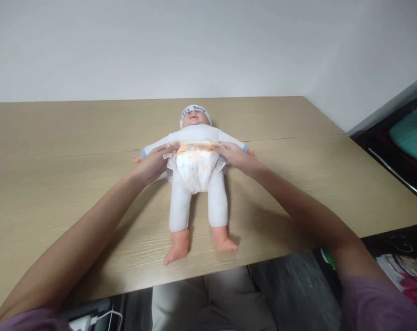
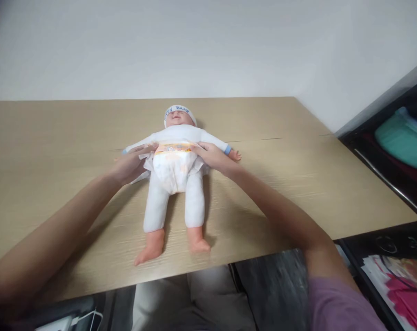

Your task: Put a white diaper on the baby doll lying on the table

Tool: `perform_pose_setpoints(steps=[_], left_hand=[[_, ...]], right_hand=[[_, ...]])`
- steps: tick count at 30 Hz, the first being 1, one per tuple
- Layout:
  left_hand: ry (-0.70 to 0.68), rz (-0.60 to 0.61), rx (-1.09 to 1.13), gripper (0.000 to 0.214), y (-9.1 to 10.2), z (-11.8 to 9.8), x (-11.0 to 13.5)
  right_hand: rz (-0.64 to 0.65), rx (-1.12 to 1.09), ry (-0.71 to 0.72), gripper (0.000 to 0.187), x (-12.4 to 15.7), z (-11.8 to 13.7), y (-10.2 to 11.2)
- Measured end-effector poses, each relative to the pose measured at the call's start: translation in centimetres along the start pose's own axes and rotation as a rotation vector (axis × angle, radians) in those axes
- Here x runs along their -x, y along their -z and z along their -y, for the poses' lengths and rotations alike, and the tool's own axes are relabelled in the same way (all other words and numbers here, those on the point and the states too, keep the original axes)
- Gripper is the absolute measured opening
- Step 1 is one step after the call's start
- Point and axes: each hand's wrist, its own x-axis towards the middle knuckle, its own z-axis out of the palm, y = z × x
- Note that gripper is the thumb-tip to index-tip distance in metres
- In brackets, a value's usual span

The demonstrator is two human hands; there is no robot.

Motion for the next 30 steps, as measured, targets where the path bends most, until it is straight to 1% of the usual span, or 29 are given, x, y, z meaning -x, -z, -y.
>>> perform_pose_setpoints(steps=[2, 3, 5, 6, 8, 10, 11, 12, 14, 16, 18, 20, 22, 24, 27, 30], left_hand=[[0.005, -0.015, -0.027, 0.047, 0.3, -0.2, 0.8], [0.009, -0.052, -0.045, 0.047, 0.4, -0.5, 1.1], [-0.012, -0.149, -0.095, 0.048, 0.5, -1.6, 1.4], [-0.046, -0.198, -0.128, 0.048, 0.4, -2.3, 1.6], [-0.136, -0.286, -0.233, 0.042, 0.0, -4.0, 2.1], [-0.240, -0.343, -0.386, 0.033, -1.2, -5.8, 2.8], [-0.304, -0.355, -0.474, 0.030, -2.1, -6.6, 3.0], [-0.375, -0.344, -0.565, 0.028, -3.1, -7.2, 3.2], [-0.525, -0.267, -0.741, 0.026, -5.5, -7.8, 3.1], [-0.618, -0.159, -0.898, 0.026, -7.9, -7.4, 2.3], [-0.624, -0.082, -1.009, 0.025, -9.8, -6.2, 1.2], [-0.597, -0.059, -1.085, 0.025, -10.8, -4.9, 0.1], [-0.596, -0.058, -1.135, 0.029, -11.1, -3.9, -0.5], [-0.619, -0.059, -1.161, 0.038, -11.0, -3.4, -0.6], [-0.626, -0.050, -1.177, 0.051, -10.8, -3.4, -0.2], [-0.582, -0.045, -1.219, 0.055, -11.1, -3.8, 0.2]], right_hand=[[-0.019, -0.047, -0.008, 0.046, 1.2, 0.1, 0.8], [-0.032, -0.092, -0.013, 0.051, 1.6, 0.1, 1.3], [-0.106, -0.119, 0.006, 0.058, 2.3, -0.4, 2.2], [-0.153, -0.090, 0.023, 0.057, 2.9, -0.7, 2.7], [-0.252, 0.047, 0.064, 0.049, 4.2, -1.7, 3.4], [-0.319, 0.224, 0.100, 0.040, 5.8, -2.8, 3.7], [-0.325, 0.306, 0.116, 0.037, 6.6, -3.4, 3.7], [-0.317, 0.378, 0.132, 0.034, 7.2, -3.9, 3.7], [-0.296, 0.482, 0.159, 0.031, 7.9, -4.8, 3.4], [-0.285, 0.539, 0.164, 0.030, 7.9, -5.3, 2.9], [-0.283, 0.561, 0.129, 0.028, 7.5, -5.6, 2.7], [-0.271, 0.563, 0.071, 0.025, 7.1, -5.6, 2.6], [-0.258, 0.546, 0.014, 0.024, 6.9, -5.4, 2.8], [-0.245, 0.526, -0.027, 0.025, 6.8, -5.3, 2.9], [-0.225, 0.505, -0.092, 0.033, 6.9, -5.0, 3.0], [-0.174, 0.477, -0.142, 0.042, 6.9, -4.8, 3.4]])
